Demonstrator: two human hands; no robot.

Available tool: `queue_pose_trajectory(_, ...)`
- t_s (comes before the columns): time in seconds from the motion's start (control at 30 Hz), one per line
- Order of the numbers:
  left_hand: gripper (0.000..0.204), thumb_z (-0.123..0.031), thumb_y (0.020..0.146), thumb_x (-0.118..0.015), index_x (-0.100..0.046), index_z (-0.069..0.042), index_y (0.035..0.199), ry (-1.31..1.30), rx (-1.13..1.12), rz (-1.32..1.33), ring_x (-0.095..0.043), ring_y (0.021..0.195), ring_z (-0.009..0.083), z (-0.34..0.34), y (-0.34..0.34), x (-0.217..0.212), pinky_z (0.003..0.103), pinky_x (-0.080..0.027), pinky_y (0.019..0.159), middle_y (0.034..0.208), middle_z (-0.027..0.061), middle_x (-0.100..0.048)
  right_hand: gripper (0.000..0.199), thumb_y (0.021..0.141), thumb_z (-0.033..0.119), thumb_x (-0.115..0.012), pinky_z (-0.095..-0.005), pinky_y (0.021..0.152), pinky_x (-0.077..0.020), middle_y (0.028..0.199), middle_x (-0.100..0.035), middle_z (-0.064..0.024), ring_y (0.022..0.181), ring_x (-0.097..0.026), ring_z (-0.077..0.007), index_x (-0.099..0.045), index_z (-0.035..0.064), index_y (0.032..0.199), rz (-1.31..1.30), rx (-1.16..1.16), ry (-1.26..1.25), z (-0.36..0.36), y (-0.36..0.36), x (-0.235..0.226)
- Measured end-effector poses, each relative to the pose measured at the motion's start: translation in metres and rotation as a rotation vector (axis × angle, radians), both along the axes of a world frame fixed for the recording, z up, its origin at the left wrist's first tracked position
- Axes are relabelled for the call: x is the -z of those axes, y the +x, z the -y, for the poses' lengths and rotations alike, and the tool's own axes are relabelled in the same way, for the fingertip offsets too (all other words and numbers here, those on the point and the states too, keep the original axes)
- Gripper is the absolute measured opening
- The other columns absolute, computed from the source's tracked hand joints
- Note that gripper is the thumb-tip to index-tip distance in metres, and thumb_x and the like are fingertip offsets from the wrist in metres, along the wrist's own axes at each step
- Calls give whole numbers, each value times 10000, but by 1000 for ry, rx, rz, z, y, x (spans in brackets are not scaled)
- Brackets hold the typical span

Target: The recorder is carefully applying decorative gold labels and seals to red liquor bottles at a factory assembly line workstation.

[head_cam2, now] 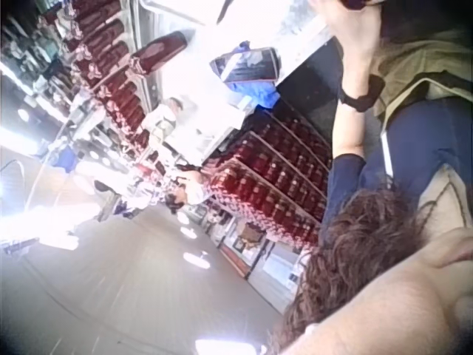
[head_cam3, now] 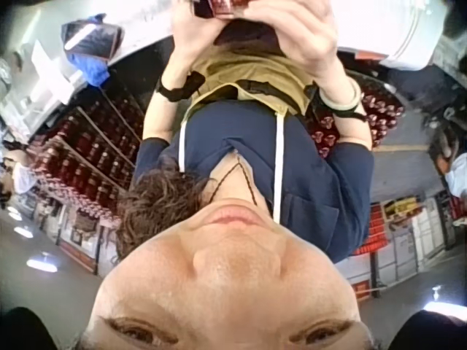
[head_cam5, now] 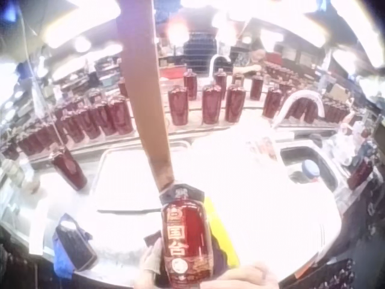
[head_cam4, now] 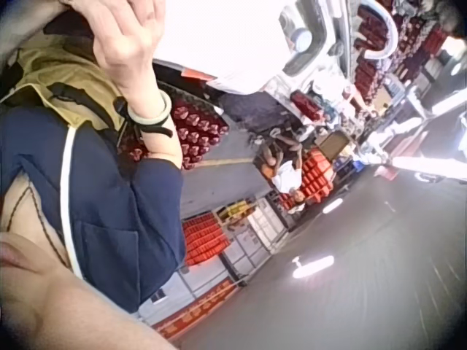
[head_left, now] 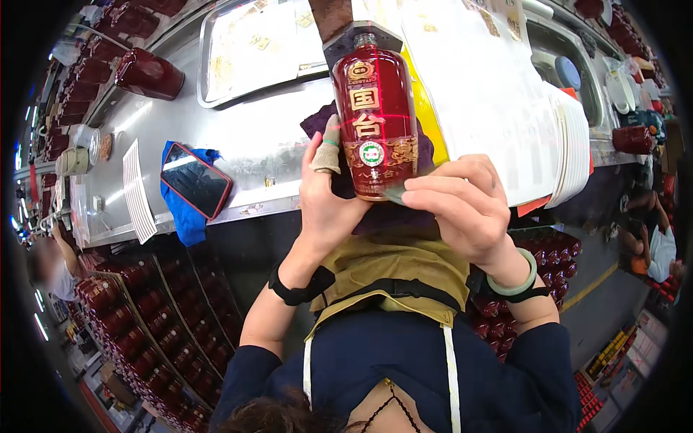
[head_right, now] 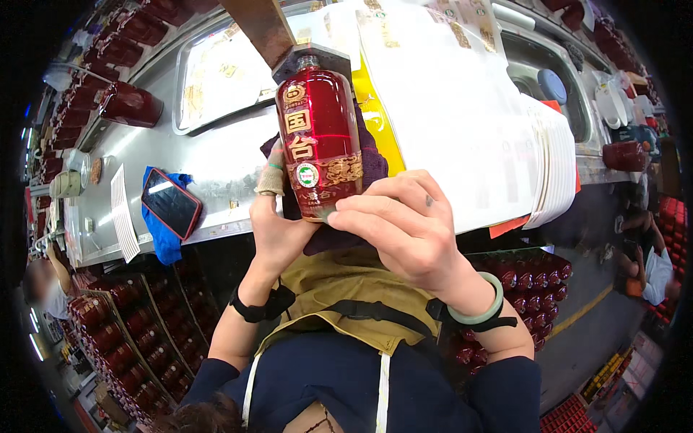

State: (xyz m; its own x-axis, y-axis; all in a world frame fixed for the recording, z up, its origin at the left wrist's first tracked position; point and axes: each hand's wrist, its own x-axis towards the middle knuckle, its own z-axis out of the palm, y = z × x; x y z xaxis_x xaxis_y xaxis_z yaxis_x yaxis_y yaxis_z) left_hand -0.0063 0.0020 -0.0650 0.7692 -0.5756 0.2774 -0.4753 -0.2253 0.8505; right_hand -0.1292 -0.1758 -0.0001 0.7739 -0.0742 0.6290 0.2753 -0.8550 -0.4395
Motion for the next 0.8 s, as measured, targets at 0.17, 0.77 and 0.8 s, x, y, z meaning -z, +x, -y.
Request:
queue_pose_trajectory(0.17, 940, -140, 659, -922, -487, 59, 1469, 45, 34, 300, -569, 1309, 354, -3, -2, -16, 485, -344, 1183, 1443, 221, -583, 277, 686, -7, -706, -344, 774, -490, 998, -758, -35, 879, -658, -221, -780, 72, 941, 100, 108, -12, 10, 11, 2)
queue_pose_trajectory(0.77, 986, -181, 814, -885, -294, 68, 1563, -292, 129, -343, -536, 1343, 269, 20, -6, -34, 398, -424, 1132, 1483, 239, -502, 216, 960, -49, -653, -281, 869, -509, 1022, -687, -88, 928, -654, -160, -628, -8, 1170, 0, 193, 669, 0, 4, 11)
queue_pose_trajectory(0.8, 909, -166, 846, -856, -318, 71, 1539, -384, 78, -494, -575, 1283, 245, 27, -9, -43, 377, -467, 1080, 1436, 214, -532, 234, 988, -11, -635, -262, 855, -490, 1017, -652, -55, 924, -614, -127, -599, -5, 1219, -11, 212, 795, -3, 5, 11)
